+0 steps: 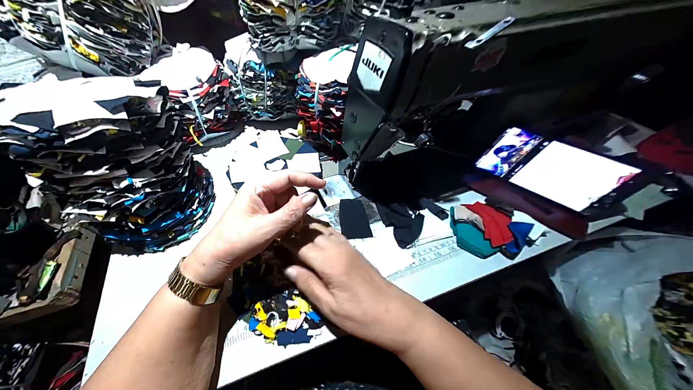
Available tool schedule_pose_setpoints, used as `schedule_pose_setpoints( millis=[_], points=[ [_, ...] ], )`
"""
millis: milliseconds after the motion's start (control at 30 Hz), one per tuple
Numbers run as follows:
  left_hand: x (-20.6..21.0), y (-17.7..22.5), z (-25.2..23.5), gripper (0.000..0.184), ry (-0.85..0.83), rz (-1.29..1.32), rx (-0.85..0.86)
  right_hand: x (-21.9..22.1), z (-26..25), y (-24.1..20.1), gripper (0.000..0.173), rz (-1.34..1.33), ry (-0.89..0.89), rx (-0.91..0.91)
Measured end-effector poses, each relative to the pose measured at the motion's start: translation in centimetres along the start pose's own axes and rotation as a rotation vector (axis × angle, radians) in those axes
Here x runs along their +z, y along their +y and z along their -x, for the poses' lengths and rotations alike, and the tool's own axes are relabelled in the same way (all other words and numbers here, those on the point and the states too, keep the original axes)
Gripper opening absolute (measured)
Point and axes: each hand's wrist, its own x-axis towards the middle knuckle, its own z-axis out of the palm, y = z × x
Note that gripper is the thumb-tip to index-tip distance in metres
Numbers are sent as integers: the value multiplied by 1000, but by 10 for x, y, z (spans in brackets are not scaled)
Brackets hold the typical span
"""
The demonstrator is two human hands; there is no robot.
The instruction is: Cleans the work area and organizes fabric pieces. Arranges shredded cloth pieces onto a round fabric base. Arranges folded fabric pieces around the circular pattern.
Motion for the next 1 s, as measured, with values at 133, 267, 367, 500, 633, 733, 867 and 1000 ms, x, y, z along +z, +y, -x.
schedule_pose_setpoints(
  millis=[133,267,367,500,633,733,867,1000],
  points=[
    [0,4,1,24,45,105,-27,-30,28,20,14,274,226,158],
    [3,4,3,24,55,96,-37,-43,61,36,15,437,228,315],
    [4,2,3,24,43,82,-39,-48,75,42,24,392,271,354],
    [6,-1,4,24,-17,54,-26,-53,76,40,18,363,247,414],
    [10,-1,5,22,-101,-9,-41,-52,73,36,8,372,217,406],
    [10,-3,3,25,-146,-122,-16,-55,70,31,13,340,266,351],
    [19,7,6,40,-220,-122,-139,-62,56,12,14,140,371,362],
    [29,5,8,53,-310,18,-156,-58,39,1,7,-72,410,312]
  ],
)
